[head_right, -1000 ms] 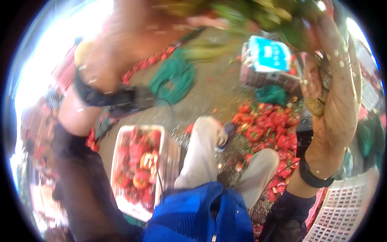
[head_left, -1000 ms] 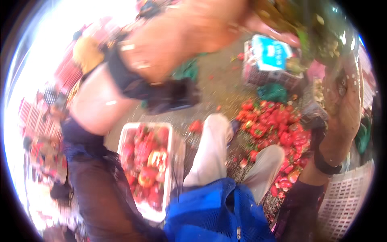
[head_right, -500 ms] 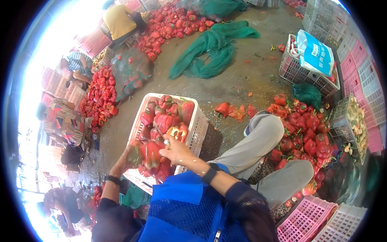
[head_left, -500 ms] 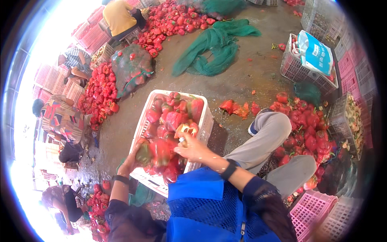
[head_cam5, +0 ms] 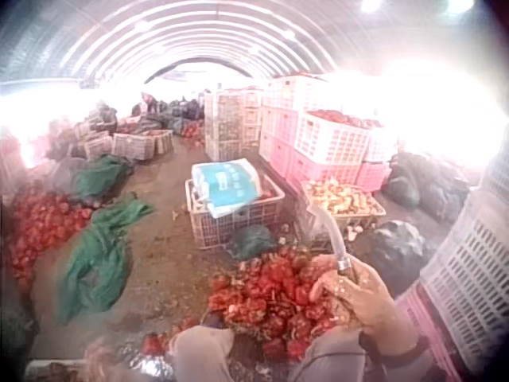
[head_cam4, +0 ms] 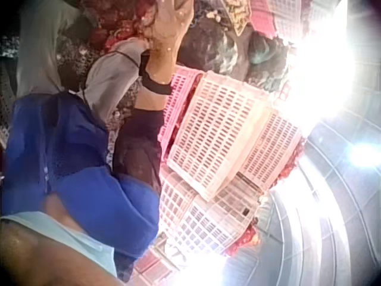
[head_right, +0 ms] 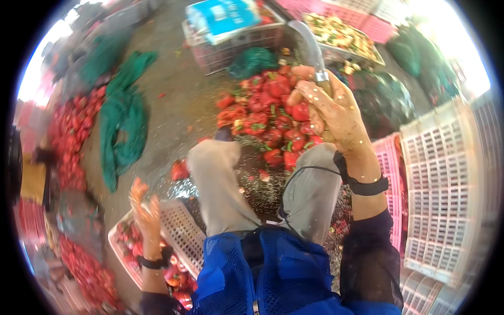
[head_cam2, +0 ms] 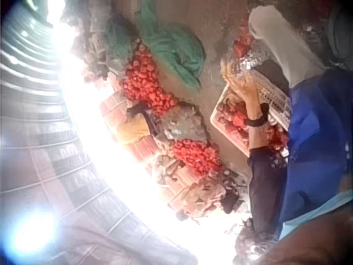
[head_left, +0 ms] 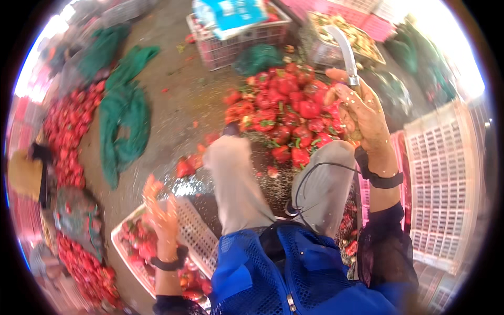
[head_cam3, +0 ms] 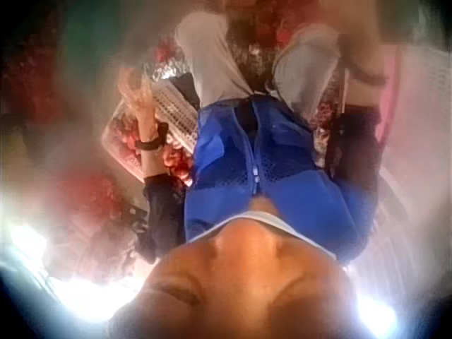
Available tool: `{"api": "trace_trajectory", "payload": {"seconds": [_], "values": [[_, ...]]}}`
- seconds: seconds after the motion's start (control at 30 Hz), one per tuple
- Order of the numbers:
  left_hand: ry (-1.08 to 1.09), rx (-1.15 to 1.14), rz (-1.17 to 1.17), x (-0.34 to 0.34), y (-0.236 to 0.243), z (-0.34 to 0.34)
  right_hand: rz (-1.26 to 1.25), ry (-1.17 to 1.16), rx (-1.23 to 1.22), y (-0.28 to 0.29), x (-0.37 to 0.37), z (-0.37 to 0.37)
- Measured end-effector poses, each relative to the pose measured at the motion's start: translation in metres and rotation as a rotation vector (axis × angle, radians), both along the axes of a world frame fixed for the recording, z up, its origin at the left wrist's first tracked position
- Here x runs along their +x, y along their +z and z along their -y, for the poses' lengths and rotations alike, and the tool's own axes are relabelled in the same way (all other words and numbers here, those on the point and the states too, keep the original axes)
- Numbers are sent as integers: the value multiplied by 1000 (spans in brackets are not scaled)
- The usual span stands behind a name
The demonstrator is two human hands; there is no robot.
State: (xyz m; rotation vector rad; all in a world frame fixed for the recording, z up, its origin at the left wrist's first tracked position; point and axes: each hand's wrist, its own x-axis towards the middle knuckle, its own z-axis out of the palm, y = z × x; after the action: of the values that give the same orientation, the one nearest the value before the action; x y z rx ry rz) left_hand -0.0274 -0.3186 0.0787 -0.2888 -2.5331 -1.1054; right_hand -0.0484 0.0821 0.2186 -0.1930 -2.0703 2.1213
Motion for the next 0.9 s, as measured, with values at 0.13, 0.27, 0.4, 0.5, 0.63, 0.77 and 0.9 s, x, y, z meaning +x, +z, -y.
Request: {"api": "trace_trajectory", "payload": {"seconds": [0.13, 0.27, 0.4, 0.5, 0.63, 0.77, 0.9], "values": [[-288, 470, -15, -101, 68, -130, 96, -207, 80, -46, 44, -83], [-339, 55, 172, -146, 63, -268, 243, -377, 251, -41, 79, -100], [-368, -435, 723, -176, -125, -317, 194, -547, 335, -33, 112, -141], [-114, -477, 496, -166, -235, -329, 194, -811, 159, -42, 123, -156], [-131, -644, 558, -198, -227, -372, 306, -789, 47, -88, 124, -162], [-166, -992, 818, -228, -251, -403, 511, -689, -24, -115, 106, -172], [22, -1226, 716, -232, -308, -409, 588, -573, -105, -117, 91, -178]]}}
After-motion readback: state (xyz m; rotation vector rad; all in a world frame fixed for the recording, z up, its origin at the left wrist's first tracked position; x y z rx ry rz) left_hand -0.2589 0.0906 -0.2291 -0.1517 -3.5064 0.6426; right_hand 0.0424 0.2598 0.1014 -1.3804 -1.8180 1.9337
